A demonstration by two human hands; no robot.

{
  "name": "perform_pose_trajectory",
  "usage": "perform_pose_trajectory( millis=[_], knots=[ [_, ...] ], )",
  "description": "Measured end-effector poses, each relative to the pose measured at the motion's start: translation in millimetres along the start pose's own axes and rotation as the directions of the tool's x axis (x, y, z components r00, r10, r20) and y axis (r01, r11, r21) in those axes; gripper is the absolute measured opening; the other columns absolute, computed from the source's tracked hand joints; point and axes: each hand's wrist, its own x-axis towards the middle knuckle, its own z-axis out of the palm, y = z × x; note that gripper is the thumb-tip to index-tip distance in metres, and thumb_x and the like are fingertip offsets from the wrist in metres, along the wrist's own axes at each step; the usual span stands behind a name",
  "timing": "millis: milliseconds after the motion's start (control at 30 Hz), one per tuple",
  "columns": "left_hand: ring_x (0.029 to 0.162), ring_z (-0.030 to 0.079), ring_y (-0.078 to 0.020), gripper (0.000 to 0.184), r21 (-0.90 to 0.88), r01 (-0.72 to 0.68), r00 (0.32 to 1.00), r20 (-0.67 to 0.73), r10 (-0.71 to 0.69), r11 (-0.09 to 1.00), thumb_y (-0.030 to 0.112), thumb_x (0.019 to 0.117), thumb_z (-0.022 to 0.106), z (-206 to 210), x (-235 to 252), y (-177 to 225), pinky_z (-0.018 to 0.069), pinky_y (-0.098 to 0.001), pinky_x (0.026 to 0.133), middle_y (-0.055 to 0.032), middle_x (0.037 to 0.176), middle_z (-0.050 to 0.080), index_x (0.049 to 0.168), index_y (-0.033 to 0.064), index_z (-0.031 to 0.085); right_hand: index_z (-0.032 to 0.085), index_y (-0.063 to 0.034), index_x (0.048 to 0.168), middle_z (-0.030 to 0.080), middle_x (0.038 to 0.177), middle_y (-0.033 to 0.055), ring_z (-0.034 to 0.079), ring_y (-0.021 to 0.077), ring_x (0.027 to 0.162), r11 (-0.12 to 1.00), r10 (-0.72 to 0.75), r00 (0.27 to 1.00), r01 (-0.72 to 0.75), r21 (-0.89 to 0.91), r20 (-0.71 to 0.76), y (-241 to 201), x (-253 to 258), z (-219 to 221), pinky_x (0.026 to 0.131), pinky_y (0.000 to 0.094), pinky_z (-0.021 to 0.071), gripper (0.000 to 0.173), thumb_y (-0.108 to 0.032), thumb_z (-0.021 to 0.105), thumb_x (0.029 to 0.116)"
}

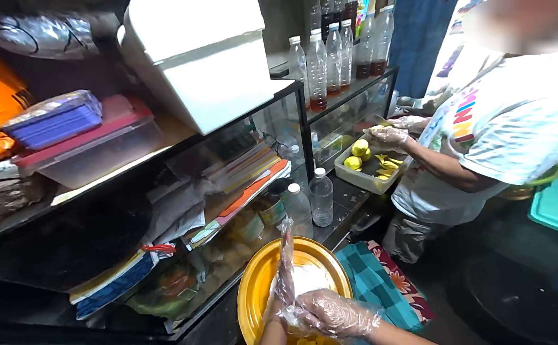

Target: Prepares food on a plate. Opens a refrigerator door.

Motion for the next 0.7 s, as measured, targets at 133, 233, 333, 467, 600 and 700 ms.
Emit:
perform_pose_trajectory(
  millis=[133,233,333,467,600,700],
  knots=[
    [0.15,0.032,-0.0205,0.069,-0.627,0.006,0.989,0.117,0.087,0.779,0.056,0.1075,0.016,-19.3,14.9,-28.6,0.0349,-0.0411,0.118,-0.0062,0.168,0.024,0.164,0.0177,0.012,0.066,0.0089,0.104,0.067,0.087,0.023,0.067,0.0336,0.082,0.978,0.178,0.975,-0.191,0.087,0.135,12.5,-6.4,-14.5,0.079,0.0516,0.0528,0.04,-0.028,0.052,0.1066],
    [0.143,0.044,-0.0376,0.079,-0.848,0.118,0.966,0.217,0.137,0.517,0.074,0.0986,0.016,-28.2,16.6,-25.7,0.0484,-0.0583,0.105,-0.0125,0.164,0.033,0.164,0.0296,0.012,0.064,0.0071,0.117,0.069,0.1,0.0209,0.068,0.0284,0.093,0.883,0.405,0.906,-0.422,0.207,0.119,43.6,-11.5,-20.1,0.091,0.0497,0.0526,0.036,-0.024,0.05,0.1072],
    [0.141,0.042,-0.0465,0.087,-0.919,0.241,0.941,0.3,0.155,0.312,0.079,0.0949,0.014,-25.9,10.9,-20.3,0.0462,-0.0656,0.104,-0.0198,0.161,0.035,0.164,0.0264,0.012,0.061,0.0033,0.119,0.067,0.097,0.0037,0.065,0.0073,0.085,0.674,0.51,0.853,-0.316,0.667,-0.111,49.2,-7.9,-9.4,0.081,0.0264,0.0563,0.023,-0.01,0.05,0.1038],
    [0.132,0.052,-0.049,0.085,-0.914,0.344,0.926,0.368,0.081,0.216,0.082,0.0932,0.017,-17.6,5.4,-16.9,0.0537,-0.0634,0.093,-0.0218,0.152,0.047,0.162,0.0317,0.02,0.058,-0.0042,0.113,0.064,0.089,-0.0035,0.062,0.0007,0.082,0.283,0.57,0.817,-0.101,0.954,-0.082,-15.1,3.1,-20.9,0.079,0.0194,0.0536,0.02,0.001,0.041,0.1043],
    [0.129,0.056,-0.0479,0.085,-0.918,0.363,0.924,0.376,0.062,0.161,0.082,0.0935,0.017,-18.5,1.3,-9.3,0.0562,-0.0629,0.089,-0.0213,0.15,0.05,0.161,0.03,0.023,0.062,-0.0106,0.102,0.069,0.088,-0.0091,0.065,-0.004,0.086,0.305,0.41,0.894,0.052,0.951,-0.18,1.5,5.2,-7.4,0.084,0.0156,0.0544,0.022,0.007,0.05,0.0961],
    [0.129,0.055,-0.0483,0.085,-0.919,0.376,0.918,0.386,0.089,0.117,0.083,0.092,0.022,-19.0,0.8,-8.1,0.0566,-0.0634,0.088,-0.02,0.151,0.049,0.161,0.0324,0.023,0.068,-0.0014,0.112,0.071,0.099,-0.0048,0.063,-0.0059,0.094,0.683,0.3,0.891,0.048,0.729,-0.34,31.7,4.3,15.8,0.089,0.0143,0.0514,0.023,0.0,0.067,0.0896]
  ],
)
